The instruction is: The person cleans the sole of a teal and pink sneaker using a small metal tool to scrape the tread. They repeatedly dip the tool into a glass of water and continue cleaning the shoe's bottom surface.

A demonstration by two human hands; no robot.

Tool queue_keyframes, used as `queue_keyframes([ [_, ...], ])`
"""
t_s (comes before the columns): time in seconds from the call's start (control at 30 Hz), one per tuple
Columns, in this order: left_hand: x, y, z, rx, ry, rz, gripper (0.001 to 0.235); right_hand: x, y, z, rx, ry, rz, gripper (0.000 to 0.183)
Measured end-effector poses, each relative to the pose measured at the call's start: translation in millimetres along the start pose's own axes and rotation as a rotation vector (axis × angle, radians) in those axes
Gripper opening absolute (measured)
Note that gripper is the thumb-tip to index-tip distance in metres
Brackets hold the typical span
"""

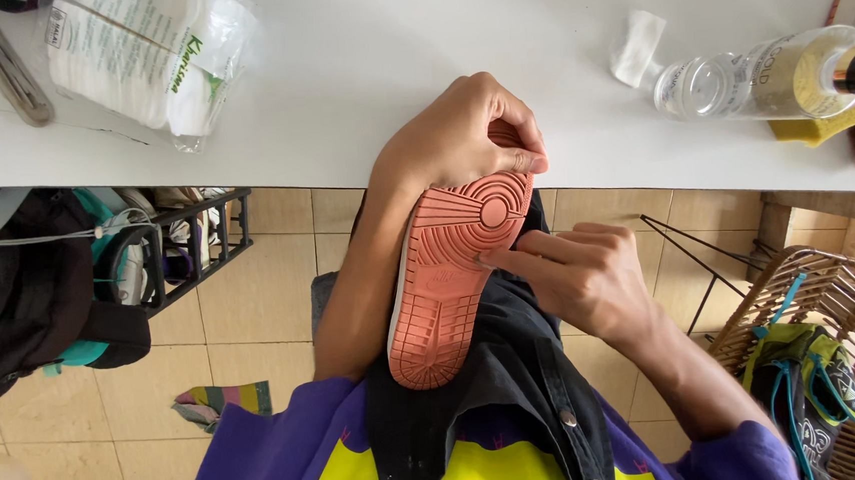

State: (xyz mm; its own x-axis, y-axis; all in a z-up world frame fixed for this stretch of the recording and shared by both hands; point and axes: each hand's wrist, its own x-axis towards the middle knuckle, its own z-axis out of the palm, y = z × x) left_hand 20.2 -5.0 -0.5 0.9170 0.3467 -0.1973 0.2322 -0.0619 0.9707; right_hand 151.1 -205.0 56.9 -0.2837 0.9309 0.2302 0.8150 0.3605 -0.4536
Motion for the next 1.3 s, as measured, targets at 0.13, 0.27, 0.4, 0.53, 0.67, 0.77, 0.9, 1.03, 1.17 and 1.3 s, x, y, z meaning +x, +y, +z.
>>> queue_keyframes([
  [0.13, -0.5, 6.2, -0.6, -0.023, 0.009, -0.016, 0.004, -8.7, 2.8, 20.7, 0.055, 0.063, 0.019, 0.043],
  [0.27, -2.2, 1.1, 6.5, 0.021, 0.040, -0.024, 0.004, -9.2, -3.3, 7.7, 0.085, 0.059, 0.066, 0.037],
  [0.4, -0.9, 1.0, 9.7, 0.037, 0.062, 0.019, 0.004, -1.9, -7.9, 21.5, 0.026, 0.118, 0.081, 0.039],
  [0.53, -0.5, -0.1, 10.4, 0.030, 0.060, -0.007, 0.002, -1.4, -12.6, 18.4, 0.076, 0.170, 0.120, 0.035],
  [0.67, 0.2, 3.9, 12.7, 0.052, 0.058, -0.057, 0.002, -13.1, -11.9, 11.3, 0.003, 0.105, 0.125, 0.036],
  [0.77, 0.1, 2.2, 11.2, 0.043, 0.069, -0.044, 0.003, -0.2, -6.0, 17.9, 0.172, 0.160, 0.148, 0.029],
  [0.9, 1.2, 2.8, 8.2, 0.034, 0.061, -0.045, 0.003, -2.6, -8.5, 9.9, 0.116, 0.104, 0.131, 0.033],
  [1.03, 5.7, 2.0, 8.8, 0.043, 0.060, -0.054, 0.003, -1.2, -12.0, 17.3, 0.065, 0.095, 0.151, 0.033],
  [1.17, 5.1, 1.8, 9.5, 0.045, 0.061, -0.065, 0.003, -6.3, -15.3, 16.0, 0.096, 0.098, 0.172, 0.032],
  [1.3, 5.9, 1.7, 10.2, 0.050, 0.066, -0.060, 0.004, -0.7, -16.2, 18.1, 0.062, 0.096, 0.178, 0.033],
])
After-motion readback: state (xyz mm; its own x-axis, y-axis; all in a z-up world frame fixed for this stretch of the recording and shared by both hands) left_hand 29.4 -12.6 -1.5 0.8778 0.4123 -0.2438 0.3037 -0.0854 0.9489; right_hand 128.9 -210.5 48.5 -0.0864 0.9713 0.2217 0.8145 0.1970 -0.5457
